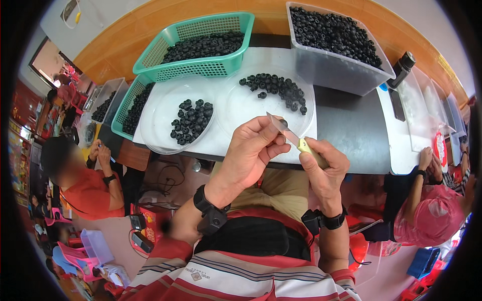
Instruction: Trim excess material from black rubber/plastic components using a small utility knife.
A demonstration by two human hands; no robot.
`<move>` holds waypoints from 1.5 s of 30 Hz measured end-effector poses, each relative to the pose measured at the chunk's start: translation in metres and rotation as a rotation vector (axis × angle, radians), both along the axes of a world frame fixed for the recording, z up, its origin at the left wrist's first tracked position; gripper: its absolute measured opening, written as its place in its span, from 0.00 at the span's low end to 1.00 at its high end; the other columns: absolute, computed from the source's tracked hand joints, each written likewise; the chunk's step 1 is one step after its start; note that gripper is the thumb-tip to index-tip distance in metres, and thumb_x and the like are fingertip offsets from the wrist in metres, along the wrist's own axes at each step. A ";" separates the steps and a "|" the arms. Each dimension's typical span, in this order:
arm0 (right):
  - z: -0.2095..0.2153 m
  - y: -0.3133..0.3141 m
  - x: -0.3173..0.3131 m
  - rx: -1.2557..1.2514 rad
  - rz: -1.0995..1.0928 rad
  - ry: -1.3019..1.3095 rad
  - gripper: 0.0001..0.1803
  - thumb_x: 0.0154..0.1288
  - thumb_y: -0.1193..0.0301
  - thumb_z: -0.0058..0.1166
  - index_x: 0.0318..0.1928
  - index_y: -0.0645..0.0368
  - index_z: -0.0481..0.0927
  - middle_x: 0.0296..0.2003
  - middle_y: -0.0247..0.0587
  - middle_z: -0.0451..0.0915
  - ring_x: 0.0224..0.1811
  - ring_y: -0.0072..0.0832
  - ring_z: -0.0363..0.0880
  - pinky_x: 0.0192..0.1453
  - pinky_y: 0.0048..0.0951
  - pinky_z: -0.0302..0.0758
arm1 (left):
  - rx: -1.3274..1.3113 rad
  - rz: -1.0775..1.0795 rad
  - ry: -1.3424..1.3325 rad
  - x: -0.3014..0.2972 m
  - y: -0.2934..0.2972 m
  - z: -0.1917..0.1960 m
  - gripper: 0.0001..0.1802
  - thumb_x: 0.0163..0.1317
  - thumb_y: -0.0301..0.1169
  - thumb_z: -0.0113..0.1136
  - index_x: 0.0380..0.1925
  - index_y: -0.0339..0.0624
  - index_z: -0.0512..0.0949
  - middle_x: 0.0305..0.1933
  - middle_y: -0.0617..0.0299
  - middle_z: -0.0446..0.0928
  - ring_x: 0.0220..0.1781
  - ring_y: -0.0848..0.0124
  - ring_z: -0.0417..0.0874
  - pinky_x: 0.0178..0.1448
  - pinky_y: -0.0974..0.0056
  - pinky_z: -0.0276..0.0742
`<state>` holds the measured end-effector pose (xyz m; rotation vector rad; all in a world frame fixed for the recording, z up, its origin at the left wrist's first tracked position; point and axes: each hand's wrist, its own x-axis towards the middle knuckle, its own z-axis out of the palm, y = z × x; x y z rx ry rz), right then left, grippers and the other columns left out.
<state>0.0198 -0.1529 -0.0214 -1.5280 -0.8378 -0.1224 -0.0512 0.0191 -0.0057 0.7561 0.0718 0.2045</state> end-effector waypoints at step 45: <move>-0.018 -0.018 0.028 0.086 -0.077 0.303 0.15 0.64 0.69 0.64 0.47 0.66 0.83 0.32 0.31 0.81 0.32 0.14 0.73 0.36 0.17 0.69 | 0.013 -0.074 -0.026 -0.005 -0.016 0.016 0.11 0.69 0.30 0.56 0.45 0.33 0.77 0.38 0.59 0.78 0.36 0.76 0.80 0.44 0.67 0.87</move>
